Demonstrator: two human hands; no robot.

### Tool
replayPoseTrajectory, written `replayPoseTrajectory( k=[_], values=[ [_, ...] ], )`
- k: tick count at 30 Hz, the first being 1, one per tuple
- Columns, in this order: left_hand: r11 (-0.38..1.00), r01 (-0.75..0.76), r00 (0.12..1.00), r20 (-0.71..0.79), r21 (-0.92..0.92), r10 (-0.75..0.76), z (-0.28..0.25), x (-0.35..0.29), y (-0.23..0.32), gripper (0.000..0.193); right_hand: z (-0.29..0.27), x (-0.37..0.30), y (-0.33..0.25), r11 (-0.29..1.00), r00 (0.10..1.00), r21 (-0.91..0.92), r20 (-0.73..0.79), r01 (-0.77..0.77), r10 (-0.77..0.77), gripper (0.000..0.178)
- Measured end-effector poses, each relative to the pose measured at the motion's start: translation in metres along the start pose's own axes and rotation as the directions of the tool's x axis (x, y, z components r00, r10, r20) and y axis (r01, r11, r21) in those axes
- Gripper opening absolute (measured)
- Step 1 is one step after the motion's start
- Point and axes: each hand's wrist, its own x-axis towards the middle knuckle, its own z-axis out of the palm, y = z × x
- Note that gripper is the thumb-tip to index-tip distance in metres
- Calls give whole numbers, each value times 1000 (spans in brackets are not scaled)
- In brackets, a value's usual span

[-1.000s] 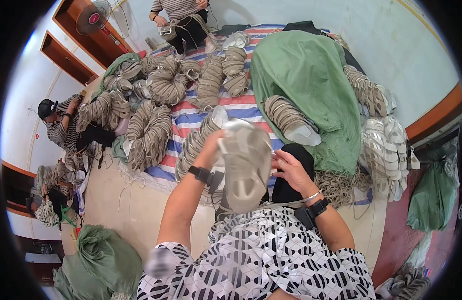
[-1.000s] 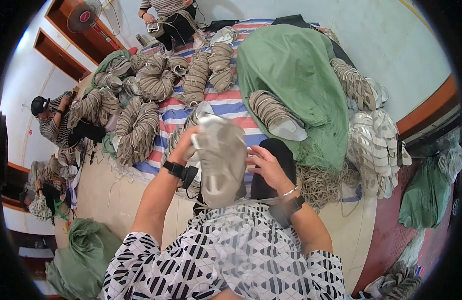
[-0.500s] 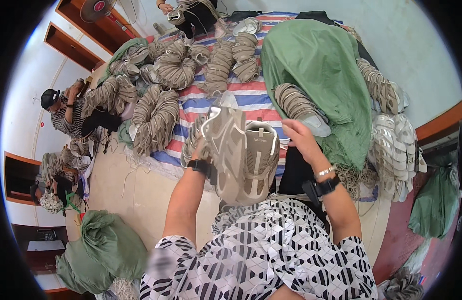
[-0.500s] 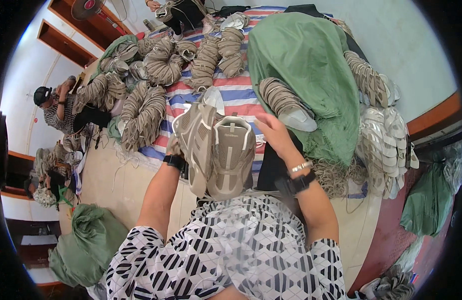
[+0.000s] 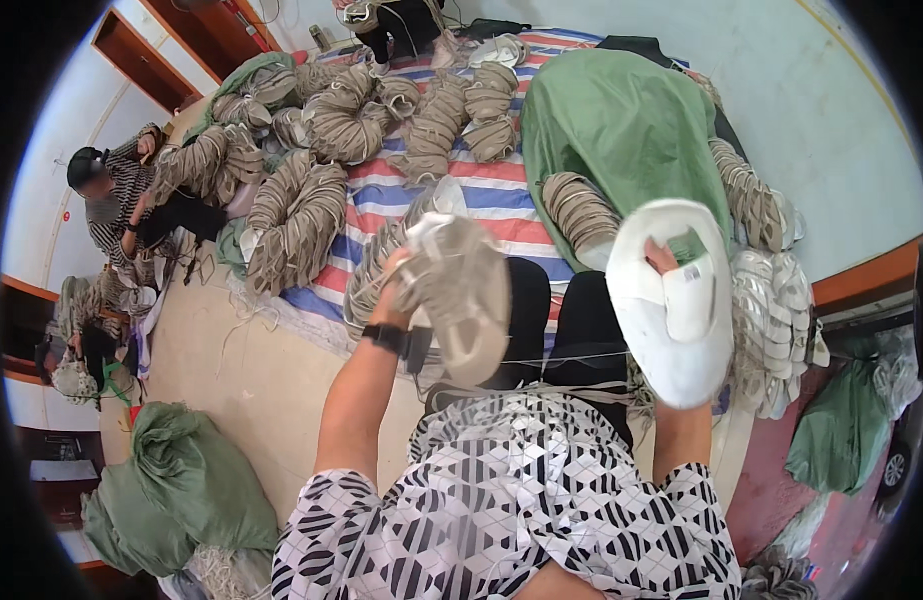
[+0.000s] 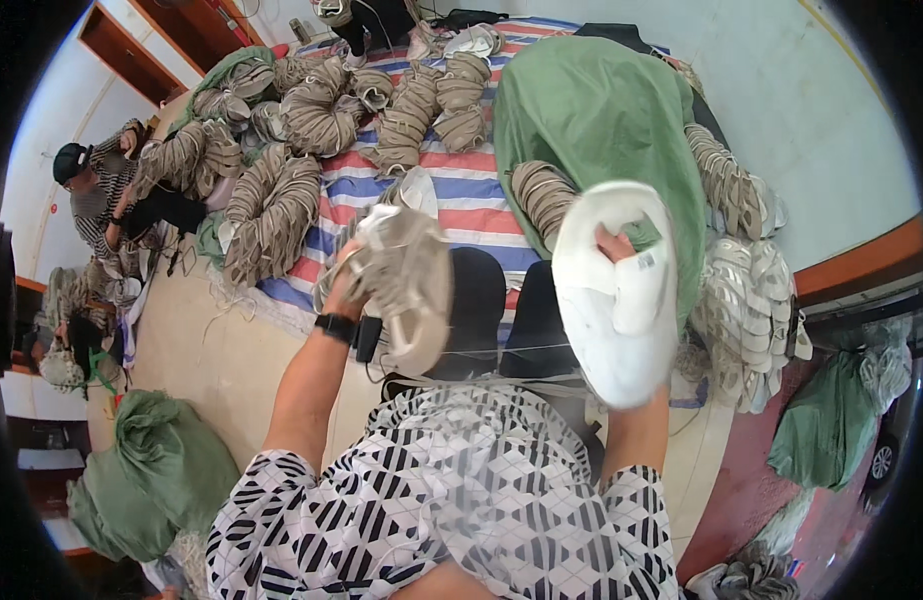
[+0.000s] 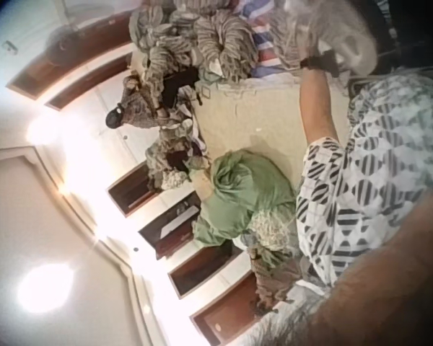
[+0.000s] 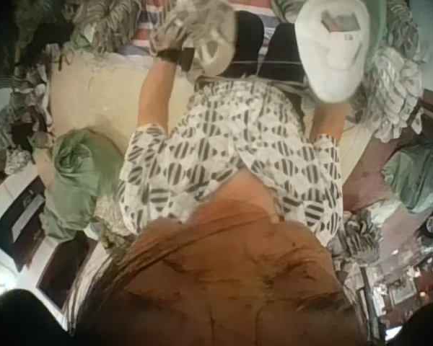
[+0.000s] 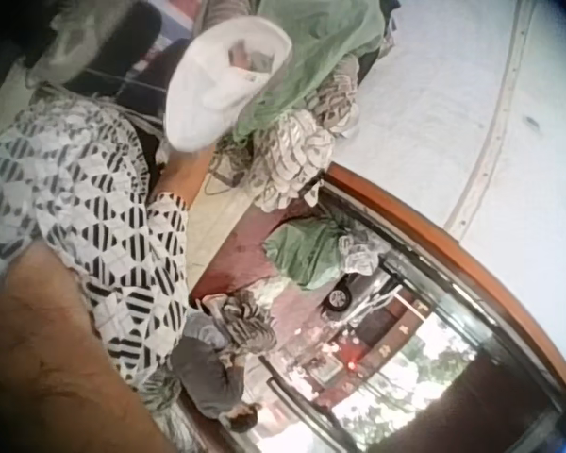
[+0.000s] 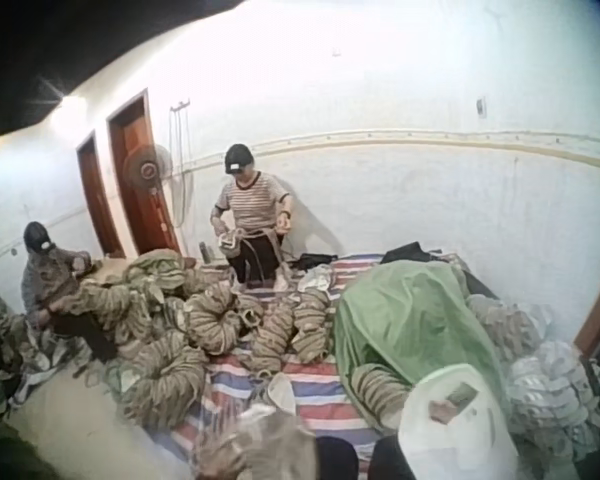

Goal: The person sits on the floor and laces a beige sneaker held in their lap. They thread the laces through the eyelets and pull them tight, repeating the process for the entire length of the shoe.

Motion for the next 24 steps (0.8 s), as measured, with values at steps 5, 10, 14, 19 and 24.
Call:
replayPoseTrajectory(
  k=[5, 10, 14, 19, 24],
  values=[
    [461, -120, 990, 137, 879, -4, 109, 54, -51, 35, -47, 70, 30, 970, 990, -245, 133, -6, 40, 30],
    [781, 9, 971, 181, 624, -156, 117, 34, -63, 30, -26, 99, 43, 324, 911, -871, 408, 369, 59, 26],
    [629, 274, 953, -295, 728, -75, 91, 36, -38, 43, -17, 94, 52, 61, 857, -855, 515, 514, -9, 26],
    [82, -438, 864, 393, 895, 314, 169, -1, -50, 61, 3, 91, 61, -163, 938, -925, 345, 344, 20, 24],
    [66, -479, 862, 454, 876, 224, 148, -5, -83, 85, 8, 58, 70, 212, 896, -891, 334, 401, -292, 20]
  ],
)
